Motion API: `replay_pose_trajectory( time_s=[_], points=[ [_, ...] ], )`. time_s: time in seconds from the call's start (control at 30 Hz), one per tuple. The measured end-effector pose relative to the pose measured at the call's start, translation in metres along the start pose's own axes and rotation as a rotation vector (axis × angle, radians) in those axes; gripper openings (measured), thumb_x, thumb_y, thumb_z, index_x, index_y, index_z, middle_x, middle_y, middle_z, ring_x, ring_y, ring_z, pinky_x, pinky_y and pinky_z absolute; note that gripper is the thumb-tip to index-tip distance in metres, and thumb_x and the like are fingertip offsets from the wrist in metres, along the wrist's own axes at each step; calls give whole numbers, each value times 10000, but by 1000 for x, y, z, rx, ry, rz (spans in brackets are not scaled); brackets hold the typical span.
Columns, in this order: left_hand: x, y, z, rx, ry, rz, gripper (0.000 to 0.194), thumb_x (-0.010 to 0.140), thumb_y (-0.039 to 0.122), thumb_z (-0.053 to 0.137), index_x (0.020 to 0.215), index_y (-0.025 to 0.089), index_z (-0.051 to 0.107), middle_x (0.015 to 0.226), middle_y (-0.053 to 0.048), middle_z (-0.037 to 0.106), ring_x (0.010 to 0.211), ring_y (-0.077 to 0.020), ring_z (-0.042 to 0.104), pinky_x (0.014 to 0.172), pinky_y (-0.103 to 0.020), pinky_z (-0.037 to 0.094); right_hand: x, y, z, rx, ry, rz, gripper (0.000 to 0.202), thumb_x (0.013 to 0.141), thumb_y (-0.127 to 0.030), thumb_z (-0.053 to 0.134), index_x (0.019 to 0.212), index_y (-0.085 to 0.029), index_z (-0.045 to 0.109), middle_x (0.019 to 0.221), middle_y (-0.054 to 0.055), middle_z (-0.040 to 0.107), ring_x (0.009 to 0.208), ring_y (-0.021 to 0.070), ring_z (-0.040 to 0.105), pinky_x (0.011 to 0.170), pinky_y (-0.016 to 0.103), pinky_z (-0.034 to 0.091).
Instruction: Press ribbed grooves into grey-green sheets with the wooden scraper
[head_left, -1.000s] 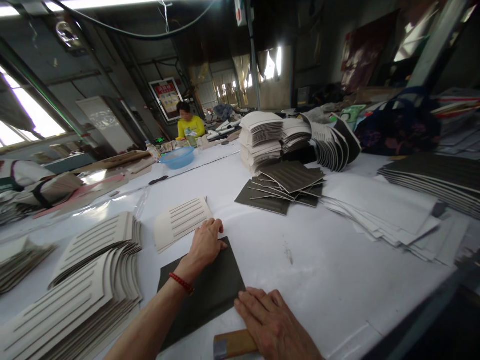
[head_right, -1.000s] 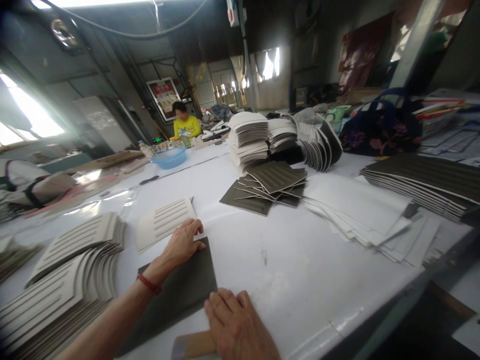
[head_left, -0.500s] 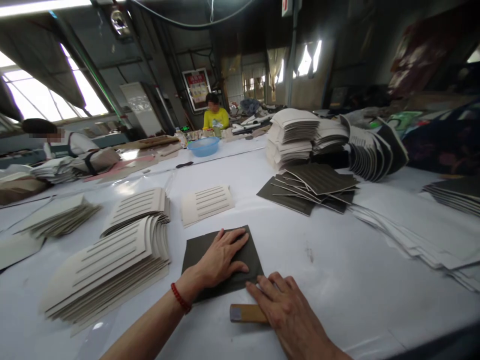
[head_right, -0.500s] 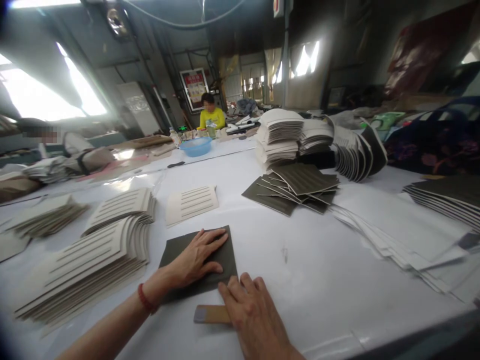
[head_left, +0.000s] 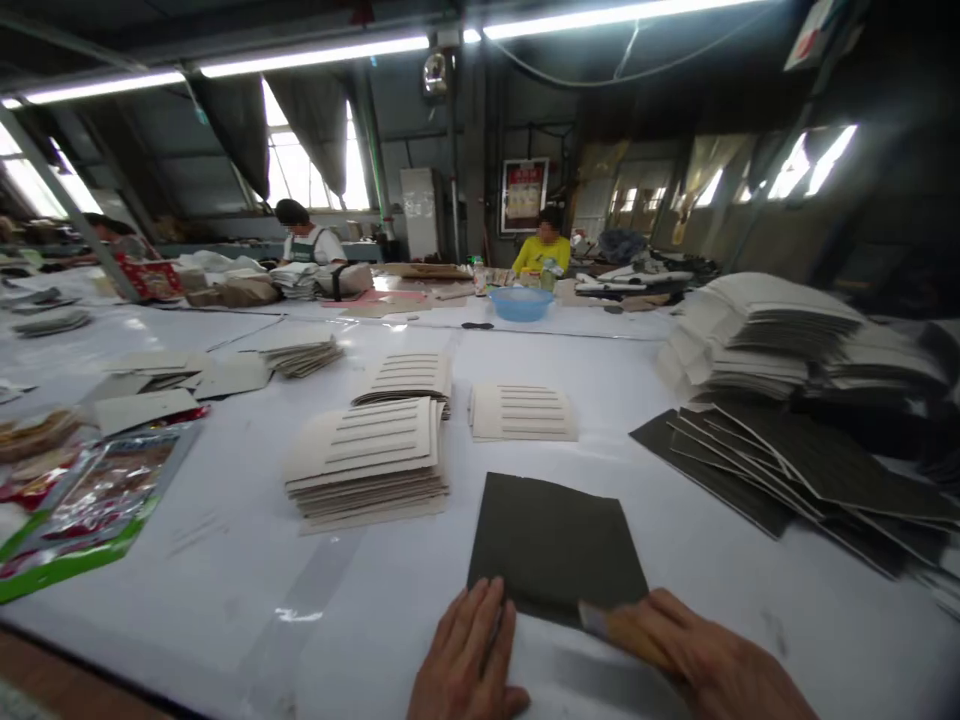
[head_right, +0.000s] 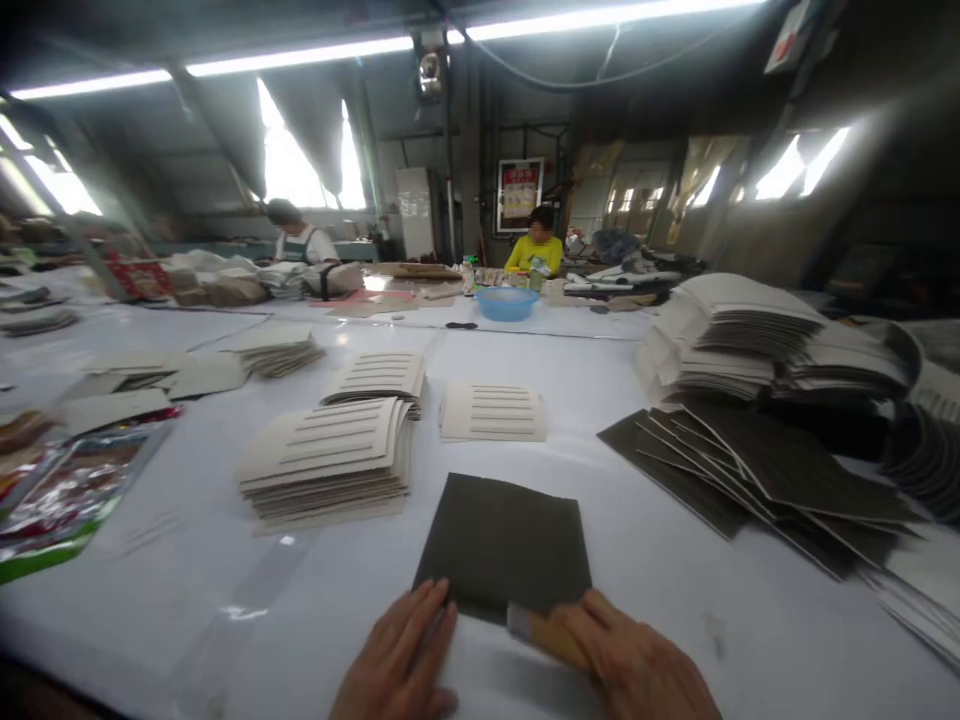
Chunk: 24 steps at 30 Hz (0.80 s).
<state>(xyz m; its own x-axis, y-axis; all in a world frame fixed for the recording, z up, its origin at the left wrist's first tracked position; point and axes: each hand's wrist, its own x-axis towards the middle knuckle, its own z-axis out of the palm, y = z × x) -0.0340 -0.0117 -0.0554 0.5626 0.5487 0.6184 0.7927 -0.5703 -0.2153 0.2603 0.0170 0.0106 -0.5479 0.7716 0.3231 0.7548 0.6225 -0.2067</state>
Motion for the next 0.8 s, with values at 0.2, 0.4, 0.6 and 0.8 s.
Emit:
replay_pose_trajectory(
  time_s=[0.2,0.4,0.6,0.8],
  points=[
    [8,21,22,23,102,-160,425,905,472,542,1094,107,651,1130,-148,712,1035,-301,677,852,-381,582,143,-8,12,306,-73,245,266,956,-264,460,1105,-232,678,1056,50,695,942,204,655,843,309,477],
    [3,30,38,15,101,-233,404,874,513,567,1043,158,659,1167,-95,700,1121,-332,629,909,-430,557,208,-13,59,245,-161,277,107,834,-216,624,893,-192,710,889,48,717,859,210,645,787,294,434],
    [2,32,48,49,213,-309,247,911,170,496,1109,170,644,1092,-42,724,1114,-271,625,944,-375,517,210,-11,63,246,-123,334,76,816,-231,596,779,-214,661,761,-12,685,760,171,622,691,255,412],
    [5,37,56,22,313,-351,214,923,180,483,1056,159,649,1012,-34,728,1041,-265,655,955,-363,509,213,-12,76,194,-172,373,91,812,-233,611,738,-214,661,732,7,678,750,192,621,673,275,397]
  ],
)
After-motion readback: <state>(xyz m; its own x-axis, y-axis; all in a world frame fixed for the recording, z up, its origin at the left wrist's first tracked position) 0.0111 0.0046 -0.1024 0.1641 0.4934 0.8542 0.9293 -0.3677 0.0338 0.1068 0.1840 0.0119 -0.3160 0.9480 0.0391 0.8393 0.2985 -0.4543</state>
